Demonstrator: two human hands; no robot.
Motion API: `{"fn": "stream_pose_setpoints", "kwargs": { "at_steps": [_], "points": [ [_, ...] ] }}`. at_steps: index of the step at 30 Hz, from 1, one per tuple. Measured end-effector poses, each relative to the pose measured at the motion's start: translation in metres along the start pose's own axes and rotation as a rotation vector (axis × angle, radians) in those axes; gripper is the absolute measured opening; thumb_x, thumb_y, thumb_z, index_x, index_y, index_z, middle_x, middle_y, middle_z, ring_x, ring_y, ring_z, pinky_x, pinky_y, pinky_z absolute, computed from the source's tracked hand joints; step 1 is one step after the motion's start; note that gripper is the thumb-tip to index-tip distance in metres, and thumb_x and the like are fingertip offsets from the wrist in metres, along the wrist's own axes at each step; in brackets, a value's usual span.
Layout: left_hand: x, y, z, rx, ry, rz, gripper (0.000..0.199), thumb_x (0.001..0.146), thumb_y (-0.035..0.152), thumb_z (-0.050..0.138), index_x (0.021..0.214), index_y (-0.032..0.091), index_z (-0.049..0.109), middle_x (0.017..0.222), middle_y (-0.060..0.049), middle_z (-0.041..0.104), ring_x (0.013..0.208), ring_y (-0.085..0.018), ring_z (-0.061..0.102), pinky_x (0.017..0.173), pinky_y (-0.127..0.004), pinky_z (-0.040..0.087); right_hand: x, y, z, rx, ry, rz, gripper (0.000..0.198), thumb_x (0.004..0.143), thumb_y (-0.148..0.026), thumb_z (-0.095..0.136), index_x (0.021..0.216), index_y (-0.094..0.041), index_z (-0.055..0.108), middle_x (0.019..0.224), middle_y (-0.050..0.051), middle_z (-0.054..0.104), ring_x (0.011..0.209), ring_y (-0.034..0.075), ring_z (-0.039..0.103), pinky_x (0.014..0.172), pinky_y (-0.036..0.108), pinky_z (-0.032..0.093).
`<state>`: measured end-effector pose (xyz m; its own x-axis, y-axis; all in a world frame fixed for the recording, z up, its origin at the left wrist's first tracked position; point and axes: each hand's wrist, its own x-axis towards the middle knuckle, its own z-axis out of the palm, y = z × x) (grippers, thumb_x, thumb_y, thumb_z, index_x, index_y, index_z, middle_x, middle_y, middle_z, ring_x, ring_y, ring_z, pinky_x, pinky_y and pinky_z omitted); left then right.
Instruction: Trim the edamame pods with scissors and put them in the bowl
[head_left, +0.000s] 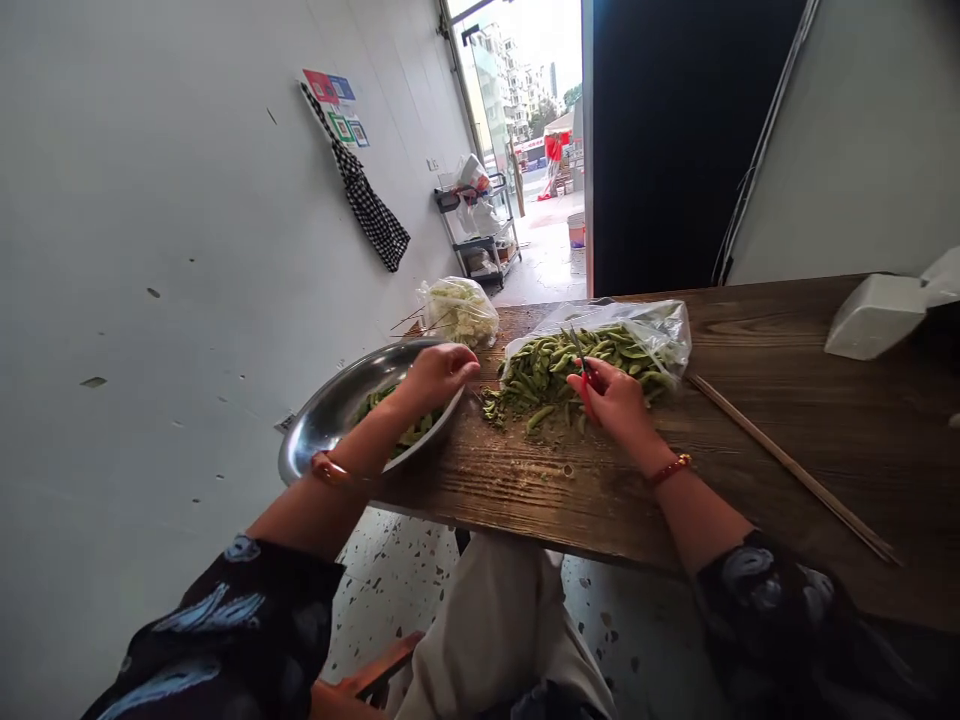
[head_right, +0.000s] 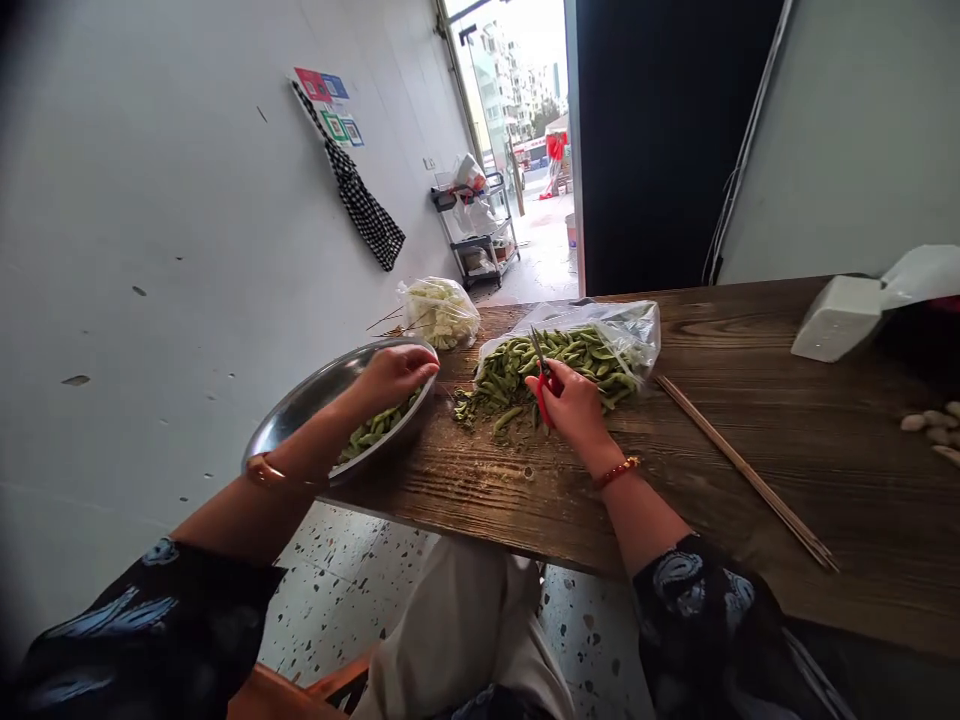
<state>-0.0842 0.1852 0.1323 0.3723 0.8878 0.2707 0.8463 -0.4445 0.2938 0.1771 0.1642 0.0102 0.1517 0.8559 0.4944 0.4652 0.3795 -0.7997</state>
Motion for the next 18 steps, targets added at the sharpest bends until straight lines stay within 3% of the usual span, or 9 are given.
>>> {"fn": "stream_pose_setpoints", "kwargs": {
  "at_steps": [3,8,11,14,18],
  "points": [
    [0.005,0.027,0.049,0.015,-0.143,0.116,0.013,0.075,0.028,0.06,0.073,0.019,0.069,0.076,-0.005,0.062,0.067,-0.015,0.054,0.067,-0.027,0.04,0.001,-0.001,-0.001,-0.016,0.002,-0.006,0.048,0.081,-0.054,0.055,0.106,-0.015,0.068,0.066,0.003,0.064,0.057,0.015,0.052,0.056,0.026,0.039],
    [0.008,0.045,0.112,0.173,-0.296,0.08,0.016,0.08,0.028,0.055,0.08,0.019,0.068,0.088,-0.01,0.061,0.077,-0.021,0.06,0.071,-0.03,0.043,0.0,-0.004,0.0,-0.034,-0.031,-0.016,0.048,0.081,-0.053,0.056,0.108,-0.015,0.068,0.067,0.002,0.063,0.057,0.015,0.051,0.058,0.026,0.041],
    [0.011,0.041,0.13,0.224,-0.305,0.024,0.018,0.081,0.024,0.051,0.087,0.018,0.067,0.09,-0.01,0.061,0.081,-0.021,0.06,0.072,-0.03,0.043,0.0,-0.005,0.001,-0.034,-0.033,-0.012,0.046,0.08,-0.051,0.057,0.106,-0.015,0.068,0.066,0.002,0.063,0.058,0.015,0.053,0.06,0.027,0.042],
    [0.015,0.033,0.137,0.119,-0.268,0.031,0.015,0.078,0.021,0.053,0.084,0.018,0.067,0.084,-0.008,0.061,0.079,-0.019,0.058,0.07,-0.027,0.041,0.001,-0.004,0.002,-0.035,-0.01,-0.013,0.045,0.08,-0.049,0.059,0.107,-0.015,0.068,0.068,0.002,0.064,0.059,0.016,0.054,0.062,0.027,0.043],
    [0.024,0.028,0.133,-0.427,-0.176,-0.031,0.013,0.07,0.026,0.064,0.074,0.014,0.066,0.067,-0.001,0.056,0.062,-0.012,0.049,0.059,-0.024,0.036,0.003,-0.005,0.001,-0.02,0.013,-0.003,0.045,0.08,-0.049,0.06,0.109,-0.015,0.067,0.073,0.003,0.067,0.063,0.016,0.057,0.063,0.027,0.045]
  ]
}}
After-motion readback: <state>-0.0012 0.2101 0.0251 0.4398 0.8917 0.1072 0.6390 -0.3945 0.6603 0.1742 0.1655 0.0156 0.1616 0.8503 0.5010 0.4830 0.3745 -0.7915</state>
